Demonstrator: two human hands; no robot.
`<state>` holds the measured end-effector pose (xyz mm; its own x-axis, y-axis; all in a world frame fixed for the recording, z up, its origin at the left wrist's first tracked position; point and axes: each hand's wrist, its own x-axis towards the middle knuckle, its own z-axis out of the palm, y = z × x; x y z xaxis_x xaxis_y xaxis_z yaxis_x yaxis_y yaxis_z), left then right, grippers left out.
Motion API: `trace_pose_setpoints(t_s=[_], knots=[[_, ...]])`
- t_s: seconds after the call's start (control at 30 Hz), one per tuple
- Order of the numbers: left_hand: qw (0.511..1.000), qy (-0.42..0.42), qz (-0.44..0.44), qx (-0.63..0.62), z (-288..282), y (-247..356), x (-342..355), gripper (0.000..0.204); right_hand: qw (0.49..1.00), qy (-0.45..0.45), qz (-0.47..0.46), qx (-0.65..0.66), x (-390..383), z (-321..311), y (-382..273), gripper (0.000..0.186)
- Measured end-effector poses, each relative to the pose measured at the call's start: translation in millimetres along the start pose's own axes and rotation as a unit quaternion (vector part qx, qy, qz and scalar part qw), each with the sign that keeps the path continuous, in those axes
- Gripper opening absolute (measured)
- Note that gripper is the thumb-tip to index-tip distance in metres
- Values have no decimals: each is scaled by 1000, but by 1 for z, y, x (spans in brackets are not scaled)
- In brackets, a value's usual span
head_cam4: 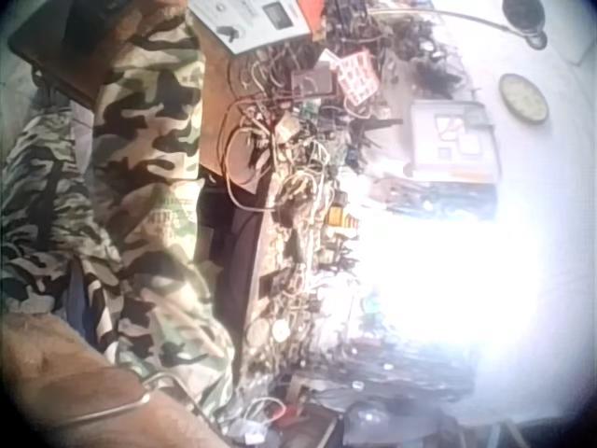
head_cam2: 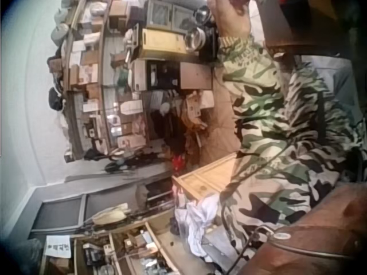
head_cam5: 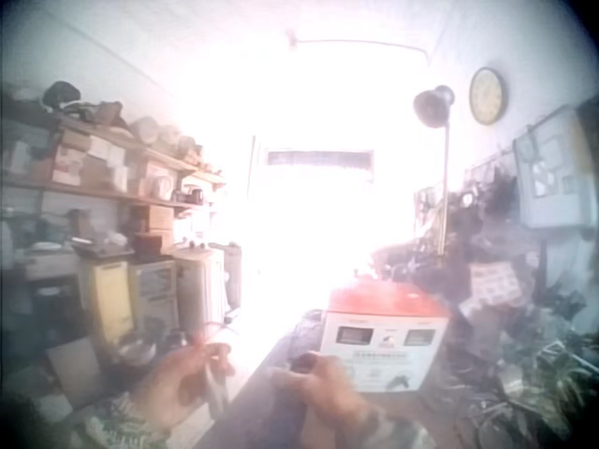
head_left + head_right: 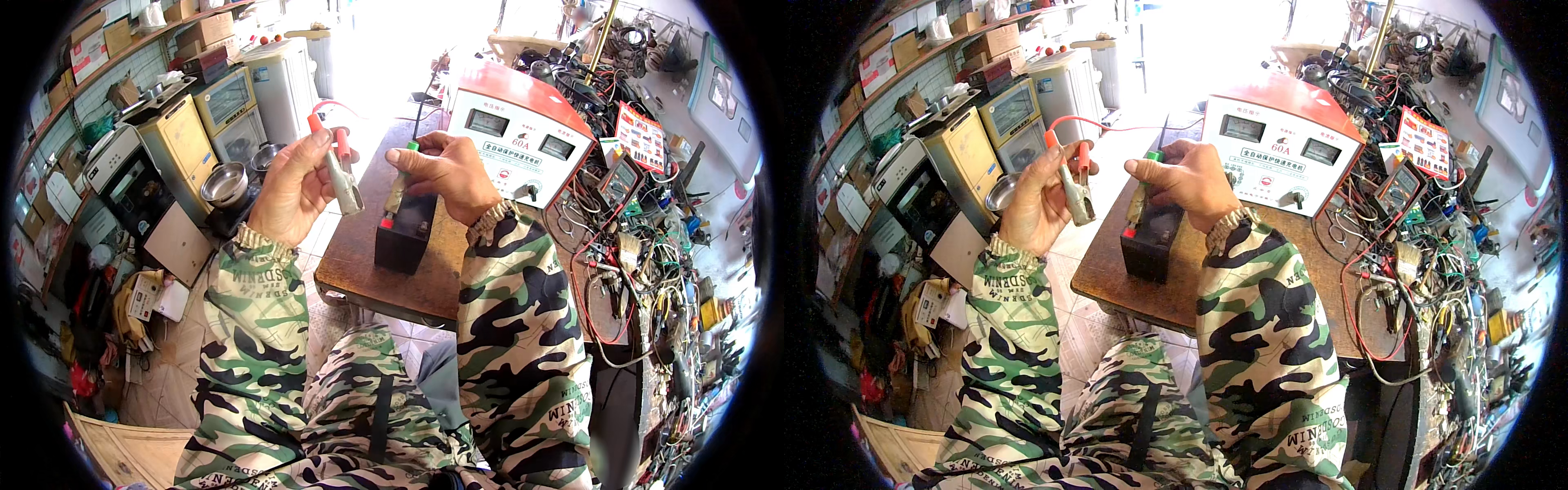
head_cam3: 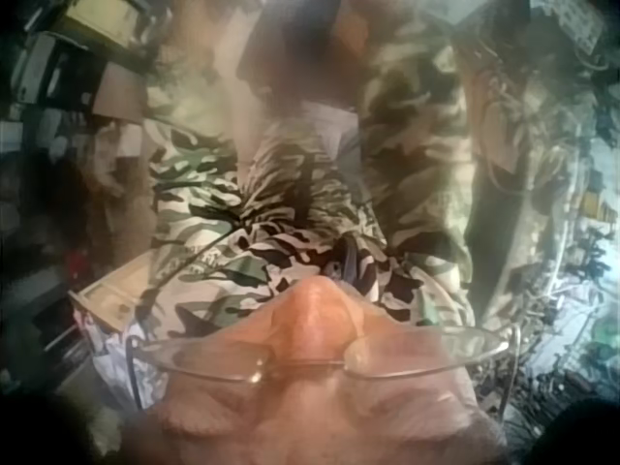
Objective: The person places a red battery charger on a wooden table, connects alligator clips to a black battery, and uses a multimeter to measure voltage at the battery terminals. The person adjusts the charger knobs and observes the meter readings.
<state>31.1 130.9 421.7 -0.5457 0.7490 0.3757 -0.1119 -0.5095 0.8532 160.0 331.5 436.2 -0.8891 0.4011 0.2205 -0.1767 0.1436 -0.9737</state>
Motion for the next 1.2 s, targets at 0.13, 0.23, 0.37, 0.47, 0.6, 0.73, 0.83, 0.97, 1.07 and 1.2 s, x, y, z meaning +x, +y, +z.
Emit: trace_pose_setpoints(t_s=[0.13,0.23,0.37,0.47,0.6,0.73,0.83,0.97,1.07,1.2], knots=[[1000,9,-2,5,-1,5,1,58,988,13,-84,-126,5,12,3,52],[1000,26,-2,-4,6,10,0,53,990,2,-81,-116,3,17,-2,49],[1000,-4,-12,1,18,19,0,44,997,-60,-16,-52,2,16,-12,56],[997,-74,-21,27,46,12,17,46,998,-41,-45,-28,-8,-4,-9,65],[990,-35,-23,135,33,13,4,48,994,7,-46,95,-17,-6,15,61],[986,-29,-3,162,48,11,-5,53,972,223,-62,39,-54,-31,47,36],[950,3,72,305,73,7,-10,56,937,313,-66,-143,-82,-50,91,29],[880,61,160,443,105,2,3,34,914,345,-80,-197,-100,-58,102,28],[827,50,149,540,109,17,11,27,938,302,-83,-148,-93,-44,99,26],[833,117,293,455,82,15,26,19,961,262,-80,-42,-95,-63,84,27]])
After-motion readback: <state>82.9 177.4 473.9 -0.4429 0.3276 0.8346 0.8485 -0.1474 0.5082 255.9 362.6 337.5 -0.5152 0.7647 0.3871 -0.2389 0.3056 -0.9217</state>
